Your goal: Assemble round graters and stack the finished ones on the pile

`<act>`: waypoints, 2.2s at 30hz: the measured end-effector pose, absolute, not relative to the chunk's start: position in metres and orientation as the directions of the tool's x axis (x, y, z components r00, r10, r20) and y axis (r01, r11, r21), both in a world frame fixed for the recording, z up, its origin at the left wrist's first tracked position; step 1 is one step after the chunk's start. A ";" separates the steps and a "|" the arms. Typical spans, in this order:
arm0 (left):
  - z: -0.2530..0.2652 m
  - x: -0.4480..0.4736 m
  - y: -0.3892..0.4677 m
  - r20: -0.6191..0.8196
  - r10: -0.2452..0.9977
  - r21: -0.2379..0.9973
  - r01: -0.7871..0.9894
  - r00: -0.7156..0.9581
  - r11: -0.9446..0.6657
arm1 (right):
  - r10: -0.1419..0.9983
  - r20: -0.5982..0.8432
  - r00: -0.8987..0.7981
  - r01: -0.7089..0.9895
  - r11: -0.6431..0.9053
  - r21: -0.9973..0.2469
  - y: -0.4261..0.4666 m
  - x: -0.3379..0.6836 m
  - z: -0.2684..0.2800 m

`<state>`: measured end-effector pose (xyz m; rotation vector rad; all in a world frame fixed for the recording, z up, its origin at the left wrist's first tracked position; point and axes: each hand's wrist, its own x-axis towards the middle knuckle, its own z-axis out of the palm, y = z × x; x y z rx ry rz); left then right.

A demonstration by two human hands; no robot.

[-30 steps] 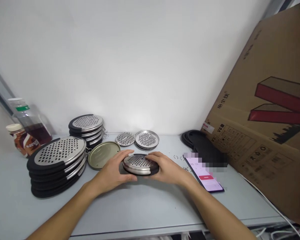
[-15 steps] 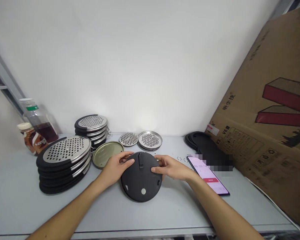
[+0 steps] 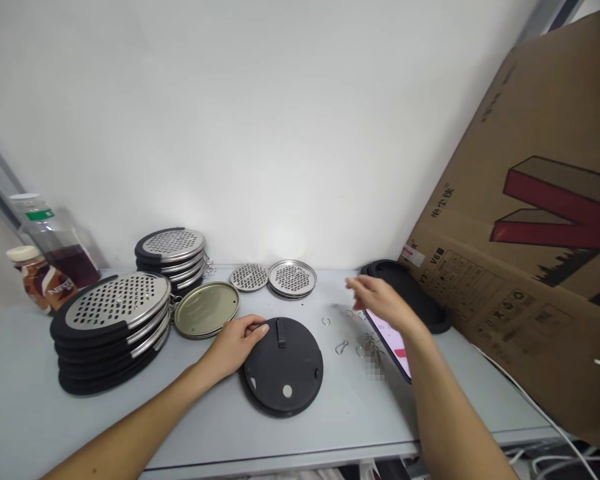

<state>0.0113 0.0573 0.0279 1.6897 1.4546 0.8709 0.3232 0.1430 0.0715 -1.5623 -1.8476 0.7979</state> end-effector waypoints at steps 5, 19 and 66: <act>0.030 0.010 0.057 0.073 0.986 0.817 0.559 0.147 -0.144 | 0.992 0.013 0.122 0.518 -0.052 -0.854 0.173 0.371 0.058; 0.028 0.010 0.058 0.067 0.985 0.776 0.612 0.157 -0.150 | 0.973 -0.227 0.043 0.286 -0.230 -0.930 0.189 0.374 0.036; 0.039 0.008 0.039 0.076 0.822 0.553 0.663 0.564 -0.505 | 0.958 0.196 0.212 0.524 0.058 -0.850 0.184 0.364 0.043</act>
